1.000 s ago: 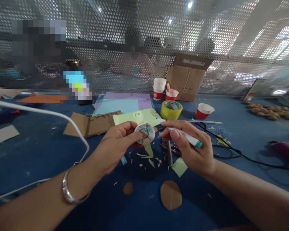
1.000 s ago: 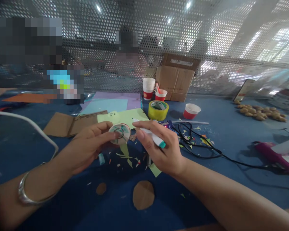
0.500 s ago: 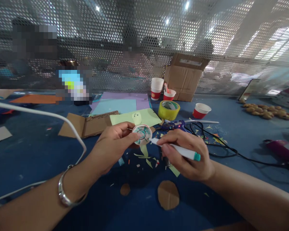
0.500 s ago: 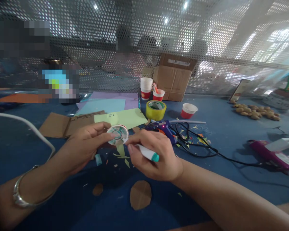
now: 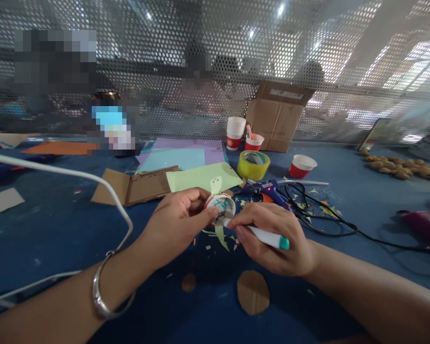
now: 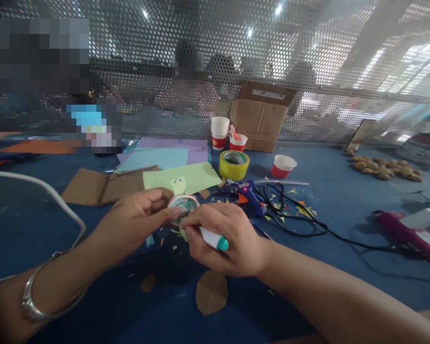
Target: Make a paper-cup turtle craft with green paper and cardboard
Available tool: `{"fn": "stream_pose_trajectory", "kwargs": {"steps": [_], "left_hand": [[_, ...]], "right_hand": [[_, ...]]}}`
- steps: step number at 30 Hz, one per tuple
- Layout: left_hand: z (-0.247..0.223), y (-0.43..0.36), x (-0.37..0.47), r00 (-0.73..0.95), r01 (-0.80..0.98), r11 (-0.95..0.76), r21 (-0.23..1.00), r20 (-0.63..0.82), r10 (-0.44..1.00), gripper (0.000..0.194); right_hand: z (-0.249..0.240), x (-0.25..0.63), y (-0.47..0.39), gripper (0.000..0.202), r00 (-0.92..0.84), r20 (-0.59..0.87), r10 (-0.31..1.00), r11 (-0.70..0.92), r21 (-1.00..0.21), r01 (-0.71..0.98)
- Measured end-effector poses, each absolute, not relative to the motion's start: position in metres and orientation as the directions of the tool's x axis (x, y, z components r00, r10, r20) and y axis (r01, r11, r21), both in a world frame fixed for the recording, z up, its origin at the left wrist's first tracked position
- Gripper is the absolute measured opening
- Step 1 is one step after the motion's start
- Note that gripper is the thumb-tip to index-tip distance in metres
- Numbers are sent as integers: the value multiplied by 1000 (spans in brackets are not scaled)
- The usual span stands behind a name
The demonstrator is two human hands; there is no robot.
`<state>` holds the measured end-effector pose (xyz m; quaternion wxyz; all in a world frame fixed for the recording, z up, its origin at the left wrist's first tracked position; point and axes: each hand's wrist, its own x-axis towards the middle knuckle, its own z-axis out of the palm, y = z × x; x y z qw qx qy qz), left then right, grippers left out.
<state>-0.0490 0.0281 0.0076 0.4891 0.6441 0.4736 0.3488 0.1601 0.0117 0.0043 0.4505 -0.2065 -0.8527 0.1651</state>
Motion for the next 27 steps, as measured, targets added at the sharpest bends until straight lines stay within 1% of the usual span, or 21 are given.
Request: {"fn": "stream_pose_trajectory", "kwargs": {"steps": [2, 5, 7, 9, 11, 15, 20, 24, 27], "left_hand": [[7, 28, -49, 308, 290, -85, 953, -9, 951, 23], [7, 28, -49, 283, 315, -111, 943, 18, 959, 26], [7, 27, -48, 282, 333, -102, 937, 4, 959, 25], [9, 26, -47, 287, 349, -100, 932, -5, 958, 23], [12, 25, -48, 280, 350, -118, 929, 17, 960, 22], [14, 24, -49, 239, 344, -127, 930, 45, 970, 25], [14, 23, -49, 269, 369, -137, 919, 35, 962, 23], [14, 23, -49, 244, 365, -129, 922, 39, 969, 24], [12, 24, -49, 274, 374, -135, 917, 30, 961, 23]], "right_hand": [[4, 160, 13, 12, -525, 690, 497, 861, -468, 200], [4, 161, 13, 11, -503, 695, 513, 855, -462, 234], [4, 162, 12, 12, -492, 696, 523, 851, -459, 255], [5, 162, 11, 13, -504, 699, 507, 860, -450, 242], [5, 163, 10, 13, -521, 693, 497, 864, -449, 227], [5, 163, 11, 13, -488, 697, 526, 849, -461, 256], [5, 163, 11, 12, -522, 707, 477, 876, -431, 217], [6, 164, 11, 13, -497, 706, 504, 863, -433, 260], [7, 165, 11, 14, -492, 712, 501, 865, -425, 265]]}}
